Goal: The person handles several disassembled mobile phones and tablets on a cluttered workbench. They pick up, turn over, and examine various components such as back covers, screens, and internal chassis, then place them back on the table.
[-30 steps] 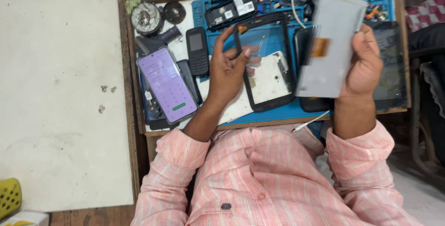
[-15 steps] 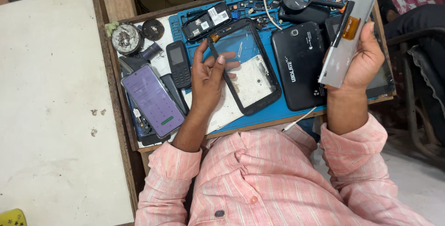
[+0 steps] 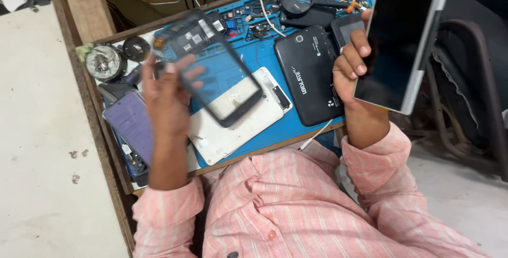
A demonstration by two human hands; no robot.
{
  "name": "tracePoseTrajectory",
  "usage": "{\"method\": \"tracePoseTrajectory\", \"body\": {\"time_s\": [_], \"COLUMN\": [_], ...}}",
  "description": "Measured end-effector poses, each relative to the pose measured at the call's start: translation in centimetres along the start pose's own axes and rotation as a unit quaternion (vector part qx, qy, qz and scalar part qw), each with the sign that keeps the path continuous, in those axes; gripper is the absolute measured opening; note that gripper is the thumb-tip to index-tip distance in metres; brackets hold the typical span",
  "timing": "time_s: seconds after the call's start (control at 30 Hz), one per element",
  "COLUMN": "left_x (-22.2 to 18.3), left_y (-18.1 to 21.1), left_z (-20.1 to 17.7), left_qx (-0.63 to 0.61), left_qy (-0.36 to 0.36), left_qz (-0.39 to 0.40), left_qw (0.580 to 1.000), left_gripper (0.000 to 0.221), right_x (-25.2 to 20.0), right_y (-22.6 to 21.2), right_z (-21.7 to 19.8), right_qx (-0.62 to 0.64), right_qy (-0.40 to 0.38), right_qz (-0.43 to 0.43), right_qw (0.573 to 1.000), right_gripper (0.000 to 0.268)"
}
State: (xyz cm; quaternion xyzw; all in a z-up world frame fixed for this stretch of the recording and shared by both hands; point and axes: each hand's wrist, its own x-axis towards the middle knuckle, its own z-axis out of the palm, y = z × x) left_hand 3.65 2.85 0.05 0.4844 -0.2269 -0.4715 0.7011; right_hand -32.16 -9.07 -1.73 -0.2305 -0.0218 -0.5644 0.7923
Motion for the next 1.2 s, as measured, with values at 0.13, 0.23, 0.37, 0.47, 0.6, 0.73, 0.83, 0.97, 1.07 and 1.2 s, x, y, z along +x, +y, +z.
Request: {"method": "tracePoseTrajectory", "body": {"time_s": [0.13, 0.23, 0.37, 0.47, 0.6, 0.73, 0.83, 0.97, 1.07, 1.2], "left_x": [0.0, -0.3, -0.4, 0.3, 1.1, 2.0, 1.8, -0.4, -3.6, -6.5], "left_y": [3.4, 4.3, 4.2, 3.8, 3.8, 4.4, 4.9, 5.2, 4.0, 2.4], "left_z": [-2.5, -3.7, -4.3, -3.8, -2.2, -0.5, 0.2, 1.3, 3.7, 7.1], "left_qx": [0.065, 0.086, 0.107, 0.165, 0.271, 0.347, 0.484, 0.615, 0.615, 0.694], "left_qy": [-0.002, 0.013, -0.028, -0.062, -0.073, -0.062, -0.044, -0.089, -0.187, -0.274], "left_qz": [0.032, 0.024, 0.022, 0.001, -0.008, 0.019, 0.136, 0.293, 0.258, 0.193], "left_qw": [0.997, 0.996, 0.994, 0.984, 0.96, 0.936, 0.863, 0.727, 0.721, 0.637], "left_gripper": [0.066, 0.057, 0.049, 0.044, 0.042, 0.049, 0.061, 0.066, 0.078, 0.118], "right_x": [-0.5, -0.9, -2.1, -2.5, -3.1, -3.8, -4.4, -5.1, -4.3, -1.9], "right_y": [-0.7, -1.3, -2.0, -2.0, -2.5, -2.6, -2.4, -2.5, -2.4, -2.6], "right_z": [1.3, 2.0, 2.3, 1.5, 0.9, 0.5, 0.1, 0.1, -0.4, -1.6], "right_qx": [-0.044, -0.078, -0.115, -0.077, -0.061, -0.044, -0.047, -0.069, -0.042, 0.028], "right_qy": [0.003, 0.008, 0.03, 0.02, 0.031, 0.022, 0.012, 0.003, -0.036, -0.143], "right_qz": [0.024, 0.037, 0.042, 0.047, 0.038, 0.035, 0.035, 0.061, 0.106, 0.198], "right_qw": [0.999, 0.996, 0.992, 0.996, 0.997, 0.998, 0.998, 0.996, 0.993, 0.969], "right_gripper": [0.055, 0.06, 0.06, 0.049, 0.046, 0.049, 0.047, 0.044, 0.048, 0.065]}}
